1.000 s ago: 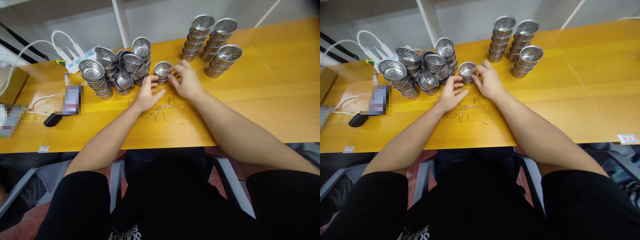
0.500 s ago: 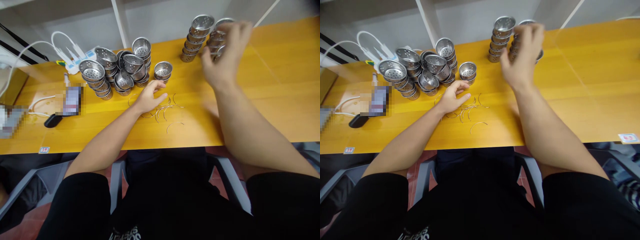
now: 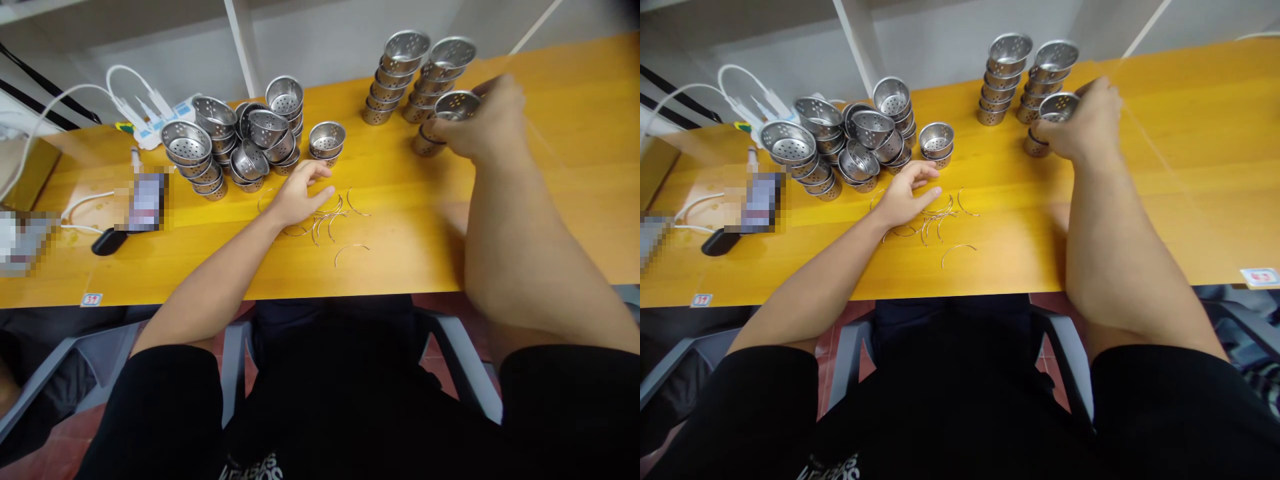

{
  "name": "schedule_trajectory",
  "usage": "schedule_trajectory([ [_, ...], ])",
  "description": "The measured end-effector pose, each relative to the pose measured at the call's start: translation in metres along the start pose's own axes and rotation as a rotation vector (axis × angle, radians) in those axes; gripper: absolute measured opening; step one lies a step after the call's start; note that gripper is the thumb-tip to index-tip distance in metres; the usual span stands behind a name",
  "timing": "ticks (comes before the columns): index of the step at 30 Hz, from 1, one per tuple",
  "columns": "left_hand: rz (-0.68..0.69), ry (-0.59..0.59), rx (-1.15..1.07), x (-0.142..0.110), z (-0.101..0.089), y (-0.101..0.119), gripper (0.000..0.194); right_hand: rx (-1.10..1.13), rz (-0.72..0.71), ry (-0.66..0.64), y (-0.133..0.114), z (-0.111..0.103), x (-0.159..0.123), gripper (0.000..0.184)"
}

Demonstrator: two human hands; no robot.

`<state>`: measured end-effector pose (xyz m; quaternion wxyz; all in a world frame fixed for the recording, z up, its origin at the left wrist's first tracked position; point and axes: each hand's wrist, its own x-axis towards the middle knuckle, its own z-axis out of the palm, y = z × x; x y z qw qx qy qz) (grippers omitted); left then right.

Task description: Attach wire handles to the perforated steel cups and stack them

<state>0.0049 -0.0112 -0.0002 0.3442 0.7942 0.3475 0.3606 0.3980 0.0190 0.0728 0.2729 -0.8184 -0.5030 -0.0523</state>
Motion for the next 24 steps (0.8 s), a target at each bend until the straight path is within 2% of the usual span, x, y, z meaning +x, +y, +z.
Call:
schedule_trajectory([
  [2, 0.006, -0.001, 0.008, 0.000, 0.000, 0.000, 0.037, 0.036, 0.104, -0.100, -0.011, -0.014, -0.008, 0.102],
  [5, 0.004, -0.001, 0.014, 0.000, 0.000, 0.001, 0.037, 0.059, 0.173, -0.140, -0.032, -0.039, -0.024, 0.099],
  [7, -0.002, 0.003, 0.013, 0.000, -0.001, 0.002, 0.036, 0.071, 0.183, -0.134, -0.042, -0.048, -0.030, 0.103],
  [9, -0.004, 0.001, 0.009, -0.001, -0.001, 0.003, 0.036, 0.083, 0.169, -0.124, -0.046, -0.048, -0.032, 0.106],
  [11, -0.003, 0.000, 0.004, -0.001, -0.001, 0.004, 0.036, 0.070, 0.124, -0.111, -0.045, -0.041, -0.029, 0.100],
  [13, -0.006, 0.005, -0.003, -0.001, -0.001, 0.004, 0.036, 0.042, 0.073, -0.031, -0.038, -0.032, -0.024, 0.093],
  [15, -0.012, 0.021, -0.015, 0.000, -0.001, 0.002, 0.038, 0.103, -0.059, 0.109, -0.029, -0.023, -0.018, 0.086],
  [17, -0.019, 0.035, -0.026, 0.000, 0.000, -0.001, 0.043, 0.281, -0.309, 0.223, -0.022, -0.017, -0.015, 0.079],
  [19, -0.020, 0.042, -0.037, 0.001, 0.001, -0.005, 0.052, 0.469, -0.597, 0.220, -0.021, -0.014, -0.021, 0.075],
  [20, -0.016, 0.043, -0.043, 0.001, 0.002, -0.006, 0.058, 0.528, -0.704, 0.164, -0.024, -0.012, -0.027, 0.075],
  [22, 0.003, 0.046, -0.053, 0.000, 0.003, -0.007, 0.075, 0.578, -0.858, -0.039, -0.037, -0.010, -0.047, 0.075],
  [24, 0.038, 0.048, -0.048, 0.000, 0.004, -0.006, 0.093, 0.637, -0.911, -0.251, -0.055, -0.007, -0.073, 0.085],
])
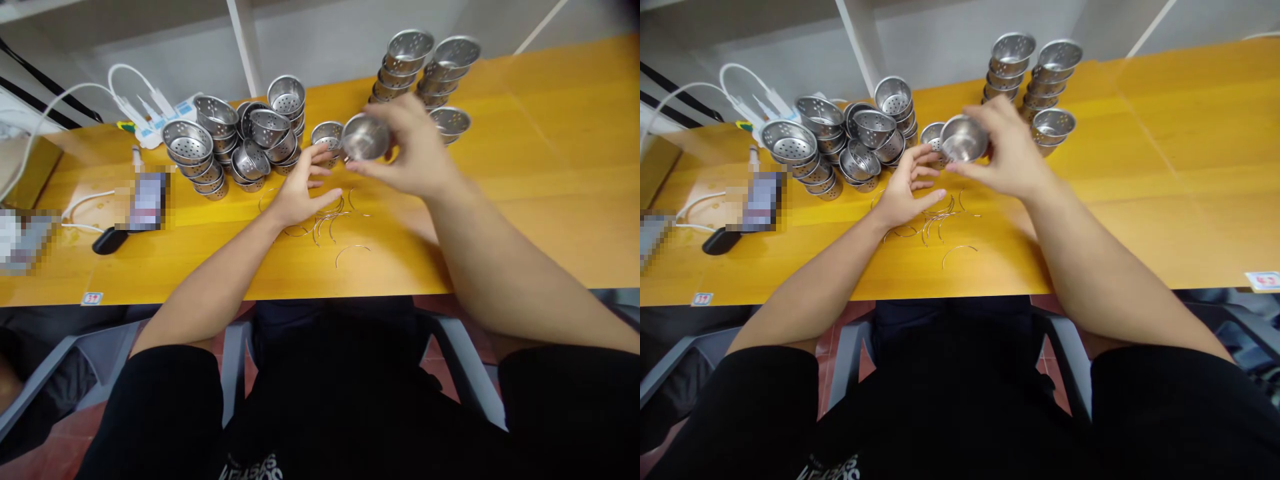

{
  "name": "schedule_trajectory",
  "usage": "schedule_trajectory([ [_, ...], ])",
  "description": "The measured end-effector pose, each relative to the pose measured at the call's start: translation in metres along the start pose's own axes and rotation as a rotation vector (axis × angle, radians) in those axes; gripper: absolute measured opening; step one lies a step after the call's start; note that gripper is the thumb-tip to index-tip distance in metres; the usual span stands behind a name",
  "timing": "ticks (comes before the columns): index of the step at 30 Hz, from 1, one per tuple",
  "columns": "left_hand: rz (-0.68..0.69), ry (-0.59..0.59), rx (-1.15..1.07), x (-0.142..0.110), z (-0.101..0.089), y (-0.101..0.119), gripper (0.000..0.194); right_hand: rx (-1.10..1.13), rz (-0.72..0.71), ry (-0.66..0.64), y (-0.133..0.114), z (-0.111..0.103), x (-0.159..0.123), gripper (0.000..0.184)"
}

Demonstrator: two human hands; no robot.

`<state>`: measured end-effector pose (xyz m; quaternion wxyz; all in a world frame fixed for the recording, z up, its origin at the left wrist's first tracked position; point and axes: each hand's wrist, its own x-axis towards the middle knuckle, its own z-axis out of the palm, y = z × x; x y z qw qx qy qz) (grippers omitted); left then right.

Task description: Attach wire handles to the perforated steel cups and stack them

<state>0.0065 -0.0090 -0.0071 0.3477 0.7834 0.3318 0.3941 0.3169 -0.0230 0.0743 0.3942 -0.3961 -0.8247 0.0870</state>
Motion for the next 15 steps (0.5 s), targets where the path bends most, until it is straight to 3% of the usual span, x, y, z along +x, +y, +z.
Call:
schedule_trajectory([
  [5, 0.046, -0.025, 0.023, 0.002, -0.001, 0.005, 0.112, 0.186, 0.110, -0.148, -0.035, 0.042, -0.004, 0.094],
  [9, -0.025, 0.002, -0.033, 0.006, -0.001, 0.000, 0.101, 0.316, 0.162, -0.159, -0.025, 0.039, -0.006, 0.106],
  [12, -0.002, 0.085, 0.014, 0.010, -0.005, -0.007, 0.093, 0.338, 0.194, -0.174, -0.014, 0.027, -0.006, 0.077],
  [15, 0.103, 0.199, 0.073, 0.014, -0.011, -0.018, 0.096, 0.302, 0.110, -0.332, -0.013, 0.021, -0.005, 0.046],
])
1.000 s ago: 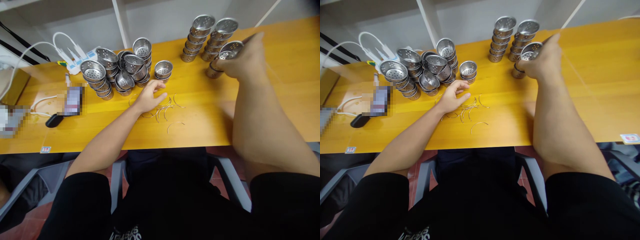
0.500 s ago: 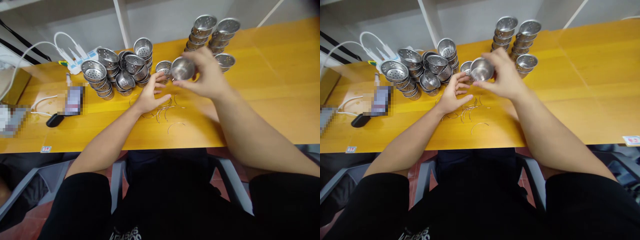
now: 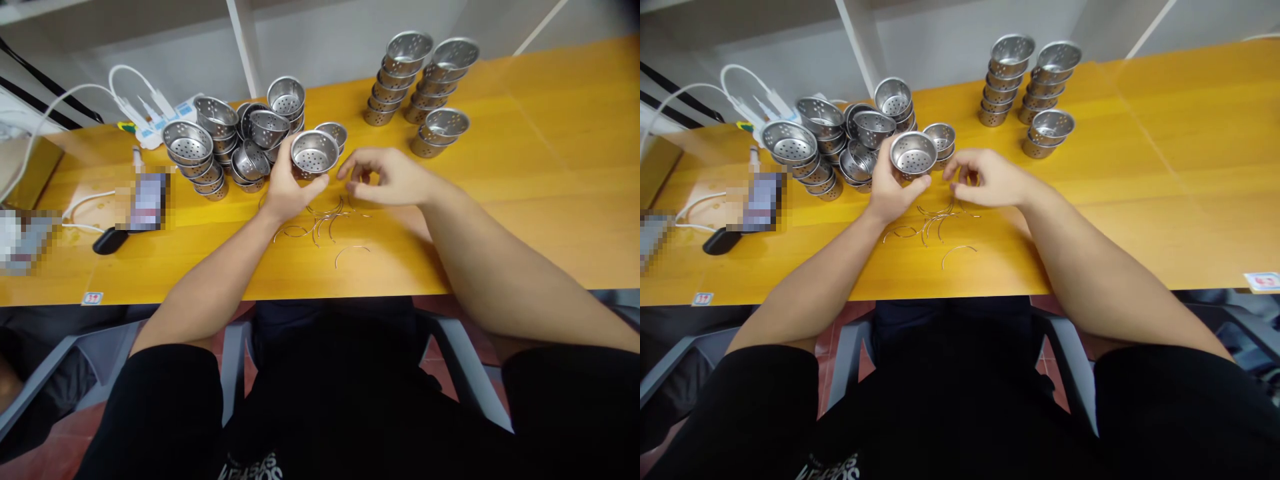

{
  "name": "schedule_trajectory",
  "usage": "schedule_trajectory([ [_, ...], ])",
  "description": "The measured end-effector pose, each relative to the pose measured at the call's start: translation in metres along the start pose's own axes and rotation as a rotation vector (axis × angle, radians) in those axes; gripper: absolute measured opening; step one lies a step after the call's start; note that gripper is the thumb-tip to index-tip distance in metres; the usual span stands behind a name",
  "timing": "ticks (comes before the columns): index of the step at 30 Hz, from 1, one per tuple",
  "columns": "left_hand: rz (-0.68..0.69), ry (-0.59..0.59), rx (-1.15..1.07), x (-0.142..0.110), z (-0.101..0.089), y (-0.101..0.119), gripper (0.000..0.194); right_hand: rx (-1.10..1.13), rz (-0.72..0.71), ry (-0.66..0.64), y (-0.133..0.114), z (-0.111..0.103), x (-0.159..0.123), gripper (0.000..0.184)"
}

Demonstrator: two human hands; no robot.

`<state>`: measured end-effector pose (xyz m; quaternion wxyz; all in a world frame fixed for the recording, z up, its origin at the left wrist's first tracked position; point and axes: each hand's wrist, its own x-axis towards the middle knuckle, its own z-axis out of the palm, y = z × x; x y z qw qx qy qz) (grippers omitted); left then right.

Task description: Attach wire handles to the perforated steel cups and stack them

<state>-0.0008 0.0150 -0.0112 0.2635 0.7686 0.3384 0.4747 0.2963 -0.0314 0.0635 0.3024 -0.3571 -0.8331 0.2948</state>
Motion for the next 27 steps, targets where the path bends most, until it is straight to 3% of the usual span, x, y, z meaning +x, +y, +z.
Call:
schedule_trajectory([
  [4, 0.139, 0.087, 0.011, 0.007, -0.001, -0.026, 0.103, -0.037, -0.105, -0.263, -0.012, 0.009, 0.002, 0.043],
  [7, 0.212, 0.061, 0.009, 0.010, 0.002, -0.046, 0.104, -0.109, -0.130, -0.353, -0.017, 0.018, 0.003, 0.041],
  [15, 0.287, 0.063, -0.020, 0.006, 0.009, -0.062, 0.107, -0.204, -0.114, -0.386, -0.014, 0.019, 0.003, 0.016],
  [27, 0.298, 0.071, -0.026, 0.010, 0.001, -0.061, 0.111, -0.324, -0.122, -0.341, -0.027, 0.032, 0.004, 0.013],
])
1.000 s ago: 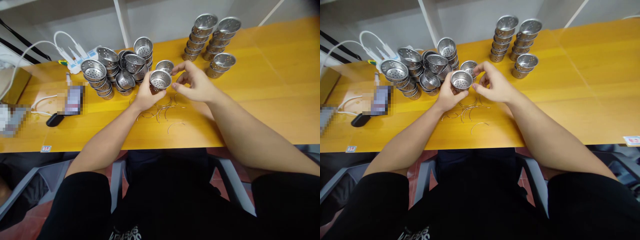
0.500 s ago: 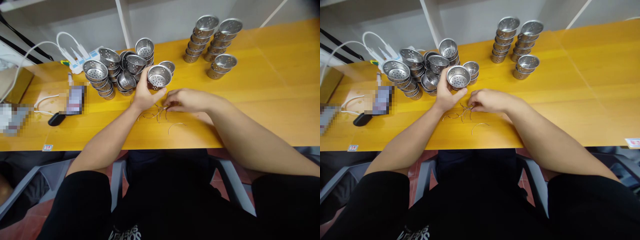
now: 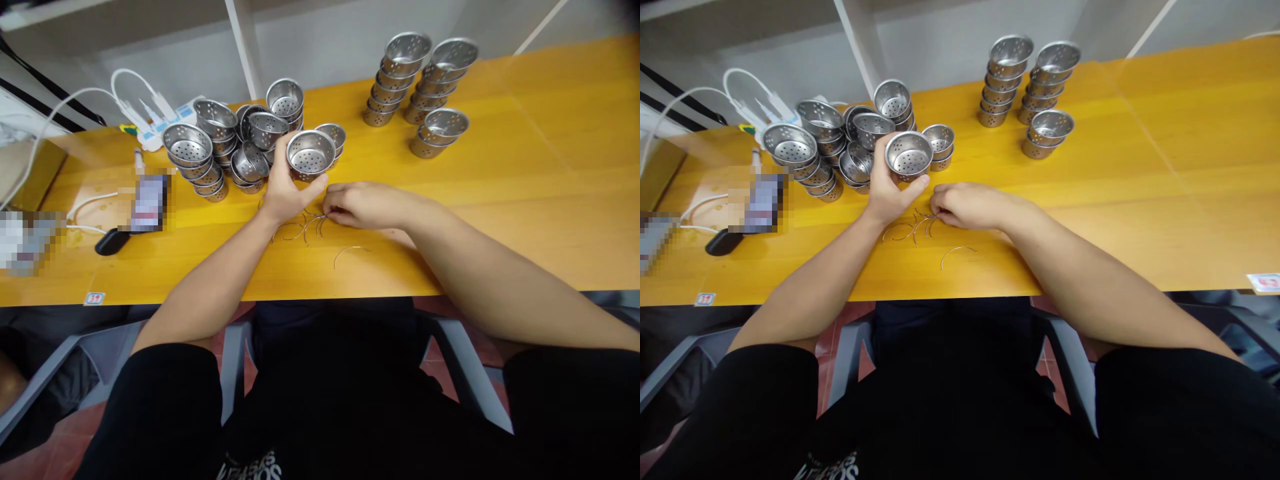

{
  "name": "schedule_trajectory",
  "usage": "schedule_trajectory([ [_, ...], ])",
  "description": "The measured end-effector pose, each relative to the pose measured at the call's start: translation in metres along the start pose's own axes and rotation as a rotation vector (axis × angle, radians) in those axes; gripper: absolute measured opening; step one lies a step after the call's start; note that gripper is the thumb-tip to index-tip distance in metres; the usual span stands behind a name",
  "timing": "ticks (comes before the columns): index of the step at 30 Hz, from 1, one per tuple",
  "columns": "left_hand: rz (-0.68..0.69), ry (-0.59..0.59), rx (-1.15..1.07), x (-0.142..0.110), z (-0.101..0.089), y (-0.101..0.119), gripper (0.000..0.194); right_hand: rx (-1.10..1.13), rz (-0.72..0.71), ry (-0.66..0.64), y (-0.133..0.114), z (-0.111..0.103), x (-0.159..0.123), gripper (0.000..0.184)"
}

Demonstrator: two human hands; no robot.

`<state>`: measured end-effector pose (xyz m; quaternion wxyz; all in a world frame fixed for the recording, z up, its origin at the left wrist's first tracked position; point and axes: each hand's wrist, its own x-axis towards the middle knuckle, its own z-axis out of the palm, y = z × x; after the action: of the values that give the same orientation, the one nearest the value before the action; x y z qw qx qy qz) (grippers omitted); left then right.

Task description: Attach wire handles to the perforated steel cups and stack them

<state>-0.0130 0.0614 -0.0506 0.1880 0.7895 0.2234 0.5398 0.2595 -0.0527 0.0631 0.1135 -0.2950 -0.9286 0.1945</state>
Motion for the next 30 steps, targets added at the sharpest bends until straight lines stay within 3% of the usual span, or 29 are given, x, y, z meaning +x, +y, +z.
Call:
schedule_trajectory([
  [6, -0.002, -0.025, 0.027, -0.001, 0.000, -0.001, 0.114, 0.163, -0.031, 0.042, 0.005, -0.008, -0.004, 0.010],
  [20, 0.015, 0.067, 0.072, 0.003, 0.002, 0.002, 0.114, 0.365, -0.050, 0.092, 0.006, -0.012, -0.006, 0.003],
  [26, -0.120, 0.039, 0.013, 0.008, 0.003, 0.027, 0.105, 0.448, -0.003, 0.113, 0.004, -0.015, -0.008, 0.010],
  [30, -0.150, 0.034, 0.032, 0.012, 0.002, 0.047, 0.099, 0.365, -0.004, 0.152, 0.006, -0.017, -0.009, 0.015],
])
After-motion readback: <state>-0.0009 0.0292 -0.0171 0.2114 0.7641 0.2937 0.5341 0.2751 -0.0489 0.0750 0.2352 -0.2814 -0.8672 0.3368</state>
